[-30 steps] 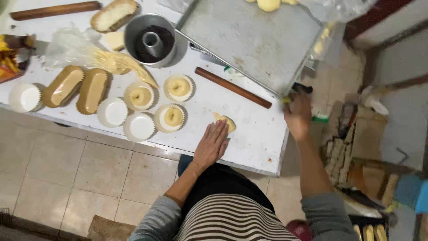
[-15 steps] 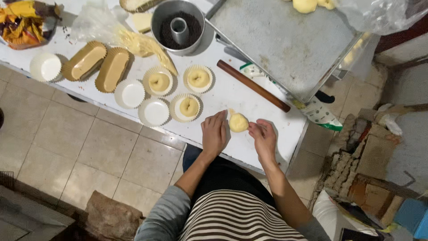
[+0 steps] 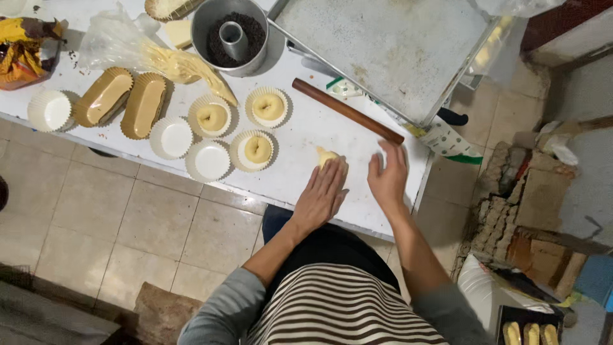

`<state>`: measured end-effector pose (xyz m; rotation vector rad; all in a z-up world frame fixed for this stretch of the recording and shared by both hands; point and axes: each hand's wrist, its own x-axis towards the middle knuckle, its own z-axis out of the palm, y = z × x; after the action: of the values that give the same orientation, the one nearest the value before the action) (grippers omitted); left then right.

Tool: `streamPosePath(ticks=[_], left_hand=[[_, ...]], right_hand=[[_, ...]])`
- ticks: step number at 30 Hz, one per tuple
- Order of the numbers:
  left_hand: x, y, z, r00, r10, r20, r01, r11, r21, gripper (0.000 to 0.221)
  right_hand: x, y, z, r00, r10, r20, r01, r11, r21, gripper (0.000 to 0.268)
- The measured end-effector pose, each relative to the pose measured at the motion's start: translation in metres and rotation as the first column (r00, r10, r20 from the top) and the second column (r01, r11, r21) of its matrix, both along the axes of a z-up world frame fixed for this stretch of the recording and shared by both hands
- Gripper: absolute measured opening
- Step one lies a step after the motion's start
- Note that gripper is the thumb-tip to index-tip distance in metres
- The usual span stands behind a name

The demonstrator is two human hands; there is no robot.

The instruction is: The person prepares dough pastries by flattening dough with a rolling pin, applying a filling with a brush, and rolling and shaping the dough into rings before placing them into paper liners.

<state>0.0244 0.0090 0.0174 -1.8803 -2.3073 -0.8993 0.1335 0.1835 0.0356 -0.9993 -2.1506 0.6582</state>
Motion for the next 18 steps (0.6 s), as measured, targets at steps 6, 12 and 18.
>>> streamPosePath(ticks=[6,12,18], left_hand=[[0.005,-0.001,-0.01,0.996,-0.003,-0.087,-0.008,0.992,-0.127,0.068],[0.002,-0.001,0.009,0.992,0.01,-0.129,-0.045,0.961,-0.272,0.077],[-0.057,-0.006,0.047,0.998,0.041,-0.054,-0.054,0.964,-0.261,0.074]], right_hand=[[-0.048,0.038,-0.006,0.944,0.23,0.237,-0.294,0.912,0.287,0.044],[-0.039,0.042,-0.042,0.886,0.126,0.445,-0.203,0.971,0.128,0.051],[0.002,0.016,0.005,0.875,0.358,0.324,-0.359,0.932,-0.061,0.027]])
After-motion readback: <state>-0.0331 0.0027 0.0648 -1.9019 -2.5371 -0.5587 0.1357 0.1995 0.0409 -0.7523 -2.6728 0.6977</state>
